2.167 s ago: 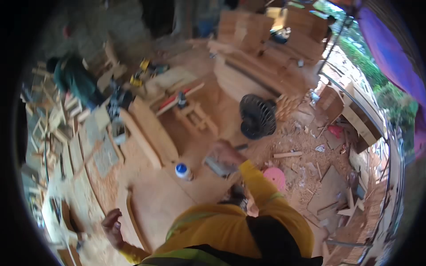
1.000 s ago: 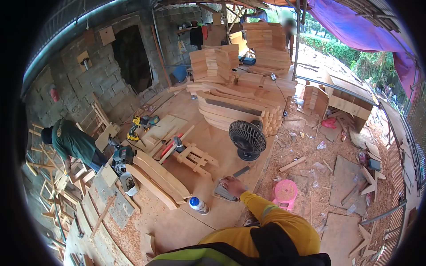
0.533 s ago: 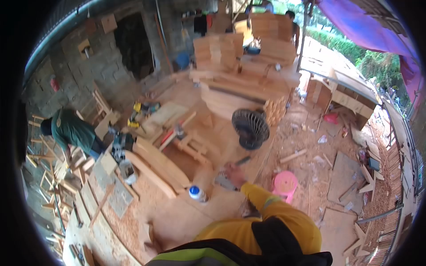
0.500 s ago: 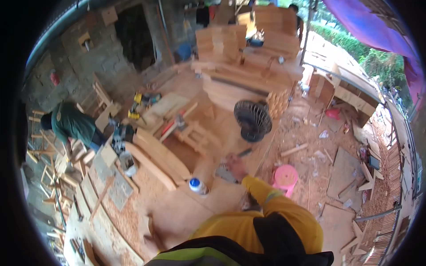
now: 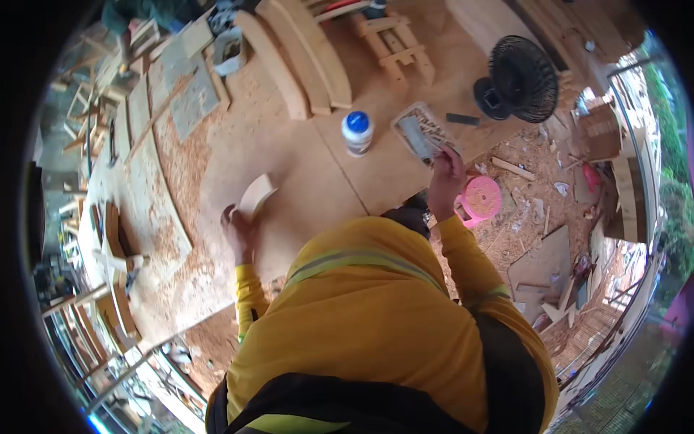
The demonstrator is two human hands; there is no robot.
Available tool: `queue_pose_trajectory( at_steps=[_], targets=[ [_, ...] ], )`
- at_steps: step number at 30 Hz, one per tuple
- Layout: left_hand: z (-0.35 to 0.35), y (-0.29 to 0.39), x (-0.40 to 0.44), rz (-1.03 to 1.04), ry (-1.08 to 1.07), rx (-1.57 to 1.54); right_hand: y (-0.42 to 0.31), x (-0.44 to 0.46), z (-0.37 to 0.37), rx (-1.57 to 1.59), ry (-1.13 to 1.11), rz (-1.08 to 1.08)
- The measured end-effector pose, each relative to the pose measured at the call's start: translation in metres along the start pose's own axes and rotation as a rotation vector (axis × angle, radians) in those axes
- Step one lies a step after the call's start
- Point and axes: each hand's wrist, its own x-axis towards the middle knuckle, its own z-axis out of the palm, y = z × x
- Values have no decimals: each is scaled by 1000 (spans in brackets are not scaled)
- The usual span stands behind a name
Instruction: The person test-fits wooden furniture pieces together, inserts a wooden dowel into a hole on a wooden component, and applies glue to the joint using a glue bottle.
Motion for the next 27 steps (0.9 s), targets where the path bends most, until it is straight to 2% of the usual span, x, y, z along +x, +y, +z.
queue_pose_trajectory(
  at_steps=[1, 4, 7, 8, 10, 11, 12, 13, 16, 19, 21, 22, 24, 27],
  targets=[
    [1, 14, -6, 15, -9, 22, -10, -14, 3, 19, -20, 53],
    [21, 22, -23, -6, -45, -72, -14, -46, 13, 18, -387, 103],
    [-10, 58, -16, 70, 127, -19, -29, -63, 42, 21, -695, 173],
    [-35, 79, -8, 3, 9, -340, -33, -63, 51, 7, -810, 175],
    [-111, 131, 5, -141, -225, -979, -50, -60, 71, -72, -998, 16],
    [-151, 155, 3, -39, -337, -1411, -55, -61, 82, -106, -1105, -64],
    [-184, 178, 3, 177, -425, -1766, -53, -63, 91, -89, -1117, -53],
    [-220, 204, -3, 223, -467, -1898, -50, -64, 99, -68, -1134, -41],
    [-272, 244, 6, 746, -586, -2199, -63, -74, 118, -104, -1223, -18],
    [-295, 253, 8, 789, -695, -2449, -70, -75, 119, -109, -1273, -29],
    [-299, 255, 19, 875, -719, -2461, -62, -74, 124, -68, -1279, -56],
    [-296, 253, 23, 954, -686, -2399, -61, -72, 129, -68, -1272, -36],
    [-294, 260, 21, 983, -541, -2405, -59, -67, 127, -86, -1262, 22],
    [-297, 284, 11, 904, -237, -2520, -46, -56, 133, -33, -1259, 8]
  ],
)
